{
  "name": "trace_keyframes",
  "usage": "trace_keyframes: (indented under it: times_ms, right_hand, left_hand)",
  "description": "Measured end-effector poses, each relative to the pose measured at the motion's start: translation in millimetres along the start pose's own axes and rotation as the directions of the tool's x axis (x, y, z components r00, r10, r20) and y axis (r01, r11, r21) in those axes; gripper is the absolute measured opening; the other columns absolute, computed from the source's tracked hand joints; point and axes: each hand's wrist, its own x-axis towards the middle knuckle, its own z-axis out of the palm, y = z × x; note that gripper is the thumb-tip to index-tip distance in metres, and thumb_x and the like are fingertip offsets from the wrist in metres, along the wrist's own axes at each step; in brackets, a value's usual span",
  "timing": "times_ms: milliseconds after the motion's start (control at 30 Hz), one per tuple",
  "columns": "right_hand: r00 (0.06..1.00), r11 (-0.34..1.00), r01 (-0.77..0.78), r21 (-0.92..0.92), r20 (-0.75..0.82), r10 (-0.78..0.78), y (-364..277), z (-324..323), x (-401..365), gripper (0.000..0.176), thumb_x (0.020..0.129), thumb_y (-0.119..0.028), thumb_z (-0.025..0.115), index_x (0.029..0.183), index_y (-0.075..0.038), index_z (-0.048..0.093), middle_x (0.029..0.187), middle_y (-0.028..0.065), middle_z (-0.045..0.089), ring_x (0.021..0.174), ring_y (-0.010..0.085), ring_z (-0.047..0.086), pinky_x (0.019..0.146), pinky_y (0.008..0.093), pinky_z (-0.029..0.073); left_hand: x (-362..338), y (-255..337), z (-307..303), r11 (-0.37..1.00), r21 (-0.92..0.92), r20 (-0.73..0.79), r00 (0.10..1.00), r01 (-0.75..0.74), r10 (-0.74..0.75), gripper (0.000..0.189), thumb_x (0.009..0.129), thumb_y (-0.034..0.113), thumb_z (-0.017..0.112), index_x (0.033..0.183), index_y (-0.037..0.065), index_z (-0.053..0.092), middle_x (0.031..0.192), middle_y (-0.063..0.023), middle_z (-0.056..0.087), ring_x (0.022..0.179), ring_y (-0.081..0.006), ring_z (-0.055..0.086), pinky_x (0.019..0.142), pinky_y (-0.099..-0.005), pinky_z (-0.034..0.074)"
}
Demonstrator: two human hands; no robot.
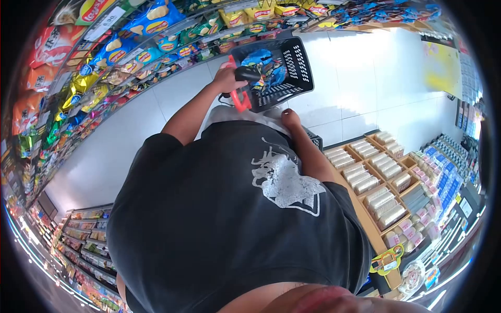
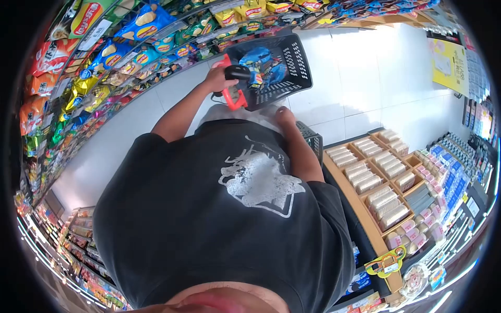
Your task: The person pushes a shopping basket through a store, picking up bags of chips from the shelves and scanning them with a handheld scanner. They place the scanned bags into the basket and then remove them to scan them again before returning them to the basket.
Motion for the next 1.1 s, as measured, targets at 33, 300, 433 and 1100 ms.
trace_keyframes:
  times_ms: [33, 300, 433, 1100]
  right_hand:
    - [0.999, 0.999, 0.034, 0.040, 0.027, -0.035, 0, 2, 9, 0.034, 0.091, -0.035, 0.061, 0.111, -0.012, 0.076, 0.112, 0.0229, 0.074, 0.110, 0.0390, 0.069, 0.098, 0.0458, 0.052]
    - [0.919, 0.927, 0.347, -0.141, 0.249, -0.306, 4, -52, 65, 0.032, 0.092, -0.036, 0.058, 0.103, -0.011, 0.076, 0.108, 0.0237, 0.073, 0.105, 0.0417, 0.070, 0.093, 0.0499, 0.055]
    - [0.838, 0.757, 0.521, -0.393, 0.403, -0.368, -4, -97, 117, 0.035, 0.093, -0.026, 0.056, 0.111, -0.002, 0.074, 0.118, 0.0241, 0.072, 0.112, 0.0399, 0.069, 0.100, 0.0492, 0.053]
    - [0.426, 0.429, 0.880, -0.202, 0.735, -0.527, -46, 32, 227, 0.026, 0.087, -0.031, 0.067, 0.093, -0.007, 0.075, 0.098, 0.0192, 0.074, 0.097, 0.0367, 0.071, 0.085, 0.0452, 0.055]
  left_hand:
    - [-3, -1, 9, 1.000, 0.025, -0.031, 0.999, 0.012, -0.012, 0.044, 0.083, 0.046, 0.073, 0.121, 0.022, 0.071, 0.111, -0.0084, 0.075, 0.116, -0.0298, 0.065, 0.117, -0.0483, 0.028]
    - [-29, 50, 5, 0.902, -0.162, -0.246, 0.869, 0.400, -0.429, 0.044, 0.080, 0.041, 0.077, 0.120, 0.022, 0.073, 0.128, -0.0082, 0.069, 0.132, -0.0309, 0.055, 0.111, -0.0611, 0.027]
    - [-50, 58, 52, 0.800, -0.477, -0.288, 0.795, 0.364, -0.534, 0.054, 0.074, 0.039, 0.082, 0.123, 0.018, 0.072, 0.129, -0.0095, 0.068, 0.135, -0.0292, 0.053, 0.109, -0.0591, 0.030]
    - [-39, 116, 110, 0.873, -0.118, -0.543, 0.705, 0.474, -0.456, 0.045, 0.056, 0.035, 0.081, 0.096, 0.017, 0.077, 0.102, 0.0030, 0.074, 0.105, -0.0216, 0.062, 0.083, -0.0448, 0.047]
